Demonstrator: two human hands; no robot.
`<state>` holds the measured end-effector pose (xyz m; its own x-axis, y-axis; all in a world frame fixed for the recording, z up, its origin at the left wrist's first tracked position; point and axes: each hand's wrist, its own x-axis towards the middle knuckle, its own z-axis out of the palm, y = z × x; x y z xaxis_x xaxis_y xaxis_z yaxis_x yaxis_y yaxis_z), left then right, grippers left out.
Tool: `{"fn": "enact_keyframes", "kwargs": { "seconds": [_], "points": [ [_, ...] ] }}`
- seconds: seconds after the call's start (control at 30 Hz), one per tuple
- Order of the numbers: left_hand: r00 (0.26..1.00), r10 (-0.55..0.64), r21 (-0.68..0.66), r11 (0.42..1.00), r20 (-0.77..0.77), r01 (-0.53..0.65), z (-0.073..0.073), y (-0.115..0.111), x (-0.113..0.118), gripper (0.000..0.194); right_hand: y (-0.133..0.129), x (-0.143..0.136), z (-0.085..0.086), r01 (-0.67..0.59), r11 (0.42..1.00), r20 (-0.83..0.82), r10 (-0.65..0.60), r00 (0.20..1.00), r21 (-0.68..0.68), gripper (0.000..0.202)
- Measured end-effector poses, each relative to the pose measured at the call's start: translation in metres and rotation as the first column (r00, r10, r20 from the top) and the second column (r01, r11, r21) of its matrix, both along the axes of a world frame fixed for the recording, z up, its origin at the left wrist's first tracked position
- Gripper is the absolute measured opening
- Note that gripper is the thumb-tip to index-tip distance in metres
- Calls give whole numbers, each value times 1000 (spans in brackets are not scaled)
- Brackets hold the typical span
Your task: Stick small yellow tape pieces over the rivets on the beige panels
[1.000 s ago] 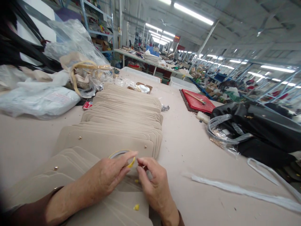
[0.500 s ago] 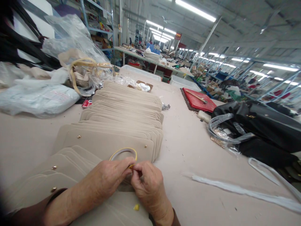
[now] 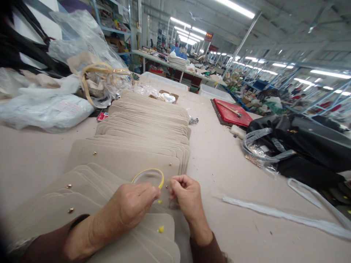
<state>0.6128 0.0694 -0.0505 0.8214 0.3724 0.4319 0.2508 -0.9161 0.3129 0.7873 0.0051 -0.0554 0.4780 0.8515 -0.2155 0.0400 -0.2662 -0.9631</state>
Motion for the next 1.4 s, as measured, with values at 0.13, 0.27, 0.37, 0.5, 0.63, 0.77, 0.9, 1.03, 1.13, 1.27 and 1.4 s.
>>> {"fn": "enact_keyframes", "kwargs": {
  "seconds": [0.13,0.27,0.37,0.5,0.63,0.77,0.9,1.03,1.13,1.27,1.4],
  "points": [
    [950,102,-15,994,-295,-111,-3,5,4,15,-3,20,-10,-101,990,3,102,995,-102,38],
    [898,104,-83,985,-428,-154,0,9,6,13,-7,18,-16,-154,983,183,169,968,-97,33],
    [893,98,-105,982,-440,-159,3,9,7,13,-7,12,-16,-195,977,415,213,884,-86,24],
    [891,94,-118,980,-444,-162,2,8,7,11,-3,6,-16,-254,963,606,255,754,-88,18],
    [908,103,-111,981,-407,-161,-3,8,6,11,0,1,-23,-248,963,702,247,668,-102,18],
    [902,94,-131,978,-421,-163,-3,8,5,14,-1,1,-26,-175,981,724,177,667,-79,15],
    [892,96,-127,978,-441,-168,0,8,5,13,-8,9,-22,-99,990,588,142,797,-105,21],
    [887,93,-130,977,-453,-169,0,10,4,13,-16,11,-20,-216,971,593,236,769,-106,20],
    [902,98,-119,980,-420,-162,-2,11,4,13,-15,6,-24,-216,974,714,199,672,-69,20],
    [902,89,-133,978,-423,-159,-4,11,4,14,-7,-1,-29,-176,983,788,147,598,-50,23],
    [917,82,-133,981,-391,-144,-4,11,3,15,0,-4,-26,-175,982,802,159,576,-69,25]
  ]
}}
